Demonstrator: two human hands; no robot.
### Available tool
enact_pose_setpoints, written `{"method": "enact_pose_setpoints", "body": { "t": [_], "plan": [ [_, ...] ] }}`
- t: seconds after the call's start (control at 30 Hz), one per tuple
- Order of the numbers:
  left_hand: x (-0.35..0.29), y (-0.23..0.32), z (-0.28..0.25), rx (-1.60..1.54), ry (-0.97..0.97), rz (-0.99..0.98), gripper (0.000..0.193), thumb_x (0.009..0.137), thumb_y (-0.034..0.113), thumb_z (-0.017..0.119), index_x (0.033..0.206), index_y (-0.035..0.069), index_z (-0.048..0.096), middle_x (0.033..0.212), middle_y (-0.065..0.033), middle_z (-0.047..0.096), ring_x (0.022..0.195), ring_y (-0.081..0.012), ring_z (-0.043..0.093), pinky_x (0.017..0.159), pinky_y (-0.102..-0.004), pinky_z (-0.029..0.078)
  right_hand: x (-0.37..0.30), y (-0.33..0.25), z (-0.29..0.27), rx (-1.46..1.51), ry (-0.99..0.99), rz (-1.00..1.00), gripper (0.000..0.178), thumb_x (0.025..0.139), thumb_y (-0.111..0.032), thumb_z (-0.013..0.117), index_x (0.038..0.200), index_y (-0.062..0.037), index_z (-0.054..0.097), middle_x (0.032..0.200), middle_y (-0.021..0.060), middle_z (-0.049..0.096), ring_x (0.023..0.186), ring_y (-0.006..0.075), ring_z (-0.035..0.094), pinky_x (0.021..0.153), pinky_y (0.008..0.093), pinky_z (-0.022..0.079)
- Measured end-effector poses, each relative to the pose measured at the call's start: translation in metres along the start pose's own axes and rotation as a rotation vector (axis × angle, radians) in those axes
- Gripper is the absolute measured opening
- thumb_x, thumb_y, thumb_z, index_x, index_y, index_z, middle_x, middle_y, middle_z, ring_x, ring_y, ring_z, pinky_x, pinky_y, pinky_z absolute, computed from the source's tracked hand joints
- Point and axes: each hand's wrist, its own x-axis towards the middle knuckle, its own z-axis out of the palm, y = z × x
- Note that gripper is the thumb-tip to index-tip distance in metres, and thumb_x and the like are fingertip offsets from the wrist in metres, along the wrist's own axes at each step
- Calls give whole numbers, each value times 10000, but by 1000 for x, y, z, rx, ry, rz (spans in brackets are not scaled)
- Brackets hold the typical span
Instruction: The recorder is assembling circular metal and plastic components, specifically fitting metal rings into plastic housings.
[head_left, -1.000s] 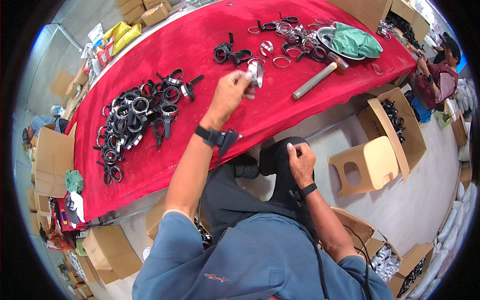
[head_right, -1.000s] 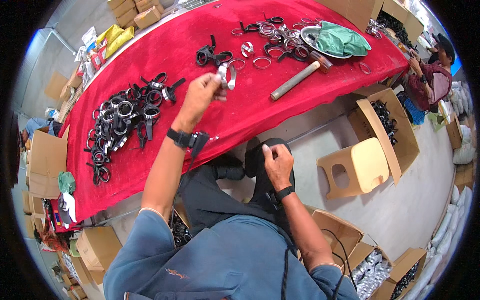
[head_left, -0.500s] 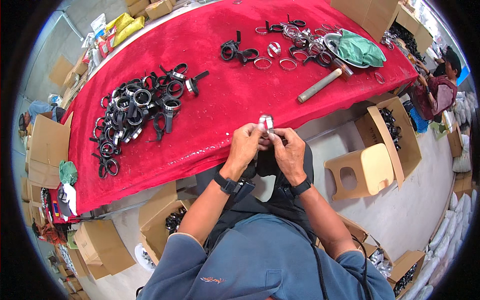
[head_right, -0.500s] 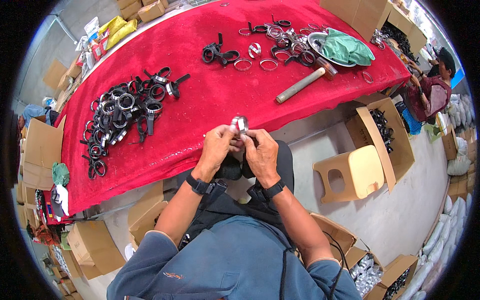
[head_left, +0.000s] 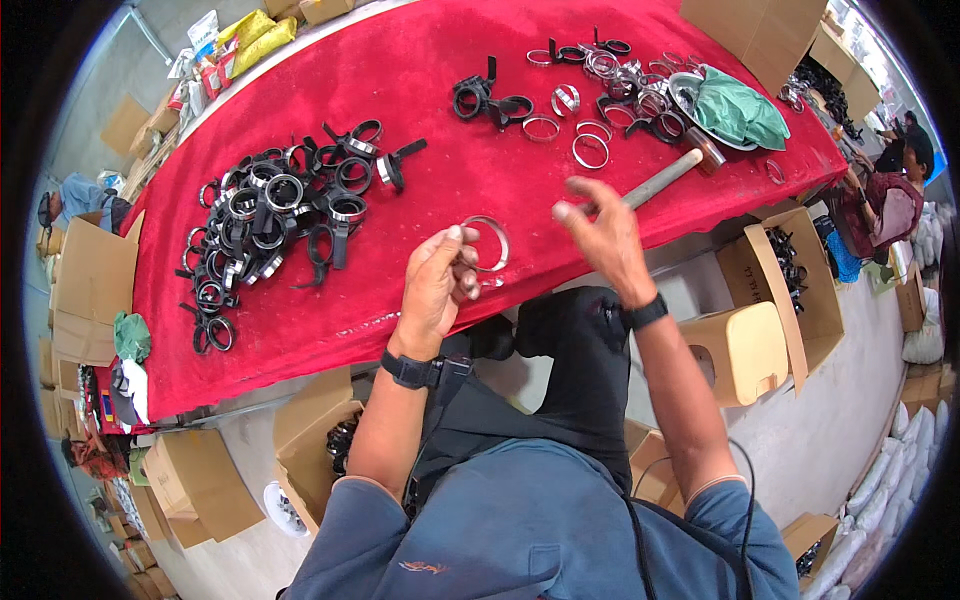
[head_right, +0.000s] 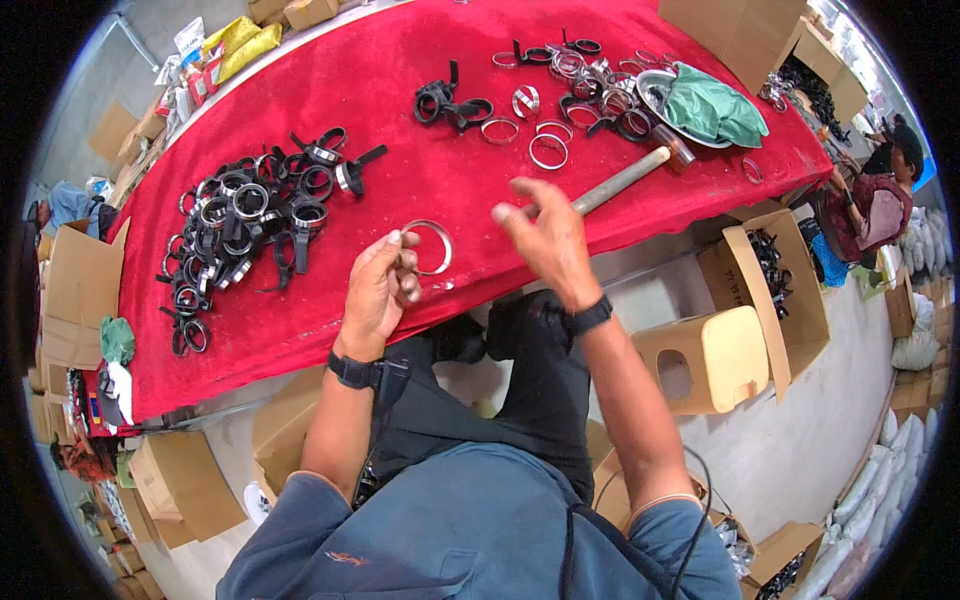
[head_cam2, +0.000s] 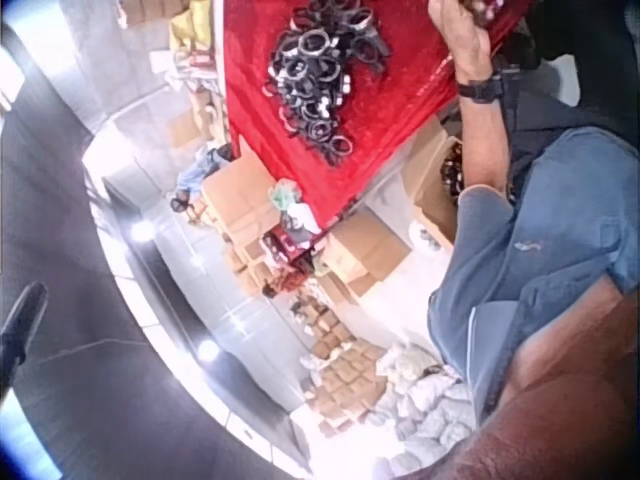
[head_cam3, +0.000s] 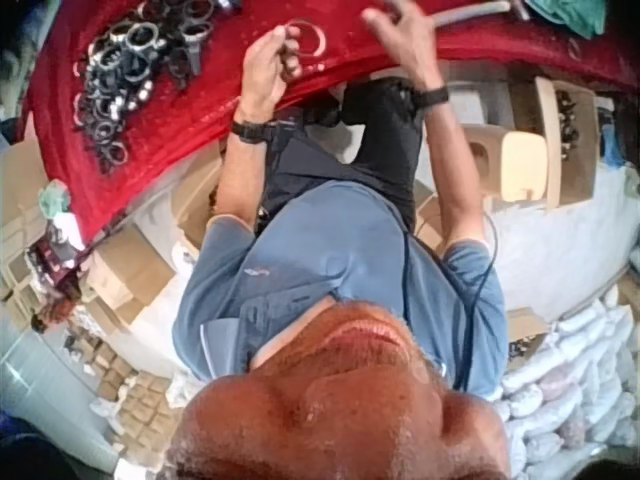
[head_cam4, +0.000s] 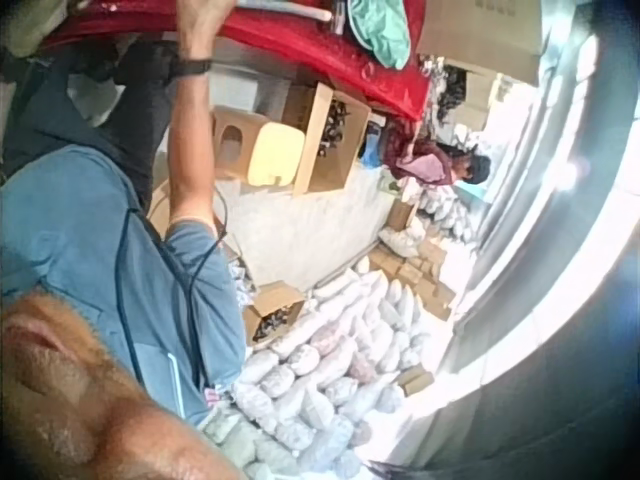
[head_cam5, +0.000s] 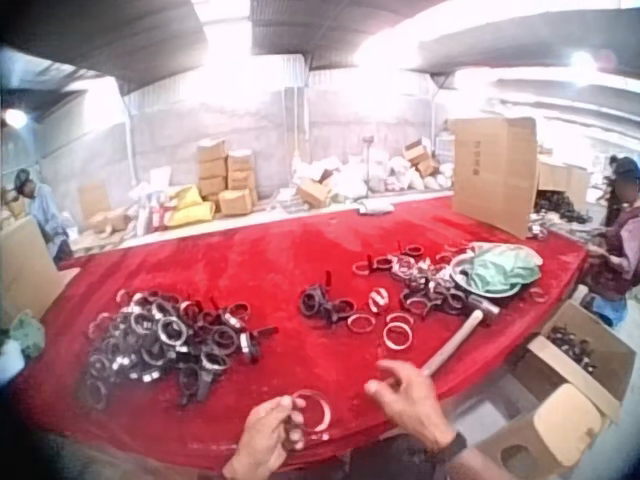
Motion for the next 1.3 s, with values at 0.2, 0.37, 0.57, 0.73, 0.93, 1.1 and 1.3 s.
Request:
{"method": "enact_pose_setpoints", "body": {
  "t": [0.2,0.37,0.57,0.73,0.93,1.1,1.3],
  "plan": [
    [16,-11,26,-69,-252,-237,301,1113,329,620,1119,35,683,824,-13,711,574,-102,617,507,-271,502,-56,-27,11,181,-178,-132,898,742,-201,951,1514,-2,537,1421,236,641,1301,388,653,1088,462,541],
    [30,-34,51,265,-342,-311,295,1121,308,613,1053,34,698,840,-52,738,564,-80,639,470,-246,503,-68,-11,-11,-134,-32,-263,804,723,-100,906,1455,-24,584,1353,216,655,1235,415,659,1061,471,557],
    [102,-6,88,1132,-305,-5,510,1097,478,603,1060,-10,749,901,-102,774,697,-147,722,564,-326,558,-104,40,-42,568,15,344,765,851,-130,858,1513,7,501,1384,208,655,1225,294,672,1062,422,554],
    [246,33,92,1783,-267,908,366,917,58,700,1279,3,692,1221,-213,730,1172,-412,684,1018,-486,546,-158,75,-60,891,-94,450,820,887,-351,877,1510,21,495,1400,202,663,1276,250,647,1114,410,513],
    [358,30,96,2292,-444,385,808,827,46,697,1593,20,441,1529,-289,541,1359,-459,594,1153,-477,498,-192,89,-67,923,-40,527,841,889,-367,895,1523,8,489,1422,193,652,1263,247,654,1107,412,519],
    [399,27,68,2124,-549,458,698,846,85,713,1516,27,526,1352,-255,679,1294,-428,639,1095,-494,525,-203,97,-81,918,-26,538,778,923,-294,859,1547,-5,496,1481,151,611,1298,227,619,1115,405,512],
    [402,69,38,1249,-112,615,796,885,288,864,1548,36,503,1372,-167,658,1277,-327,644,1126,-426,490,-187,85,-90,858,-109,485,797,963,-332,816,1581,9,447,1500,168,592,1330,243,615,1139,427,502]
  ]
}}
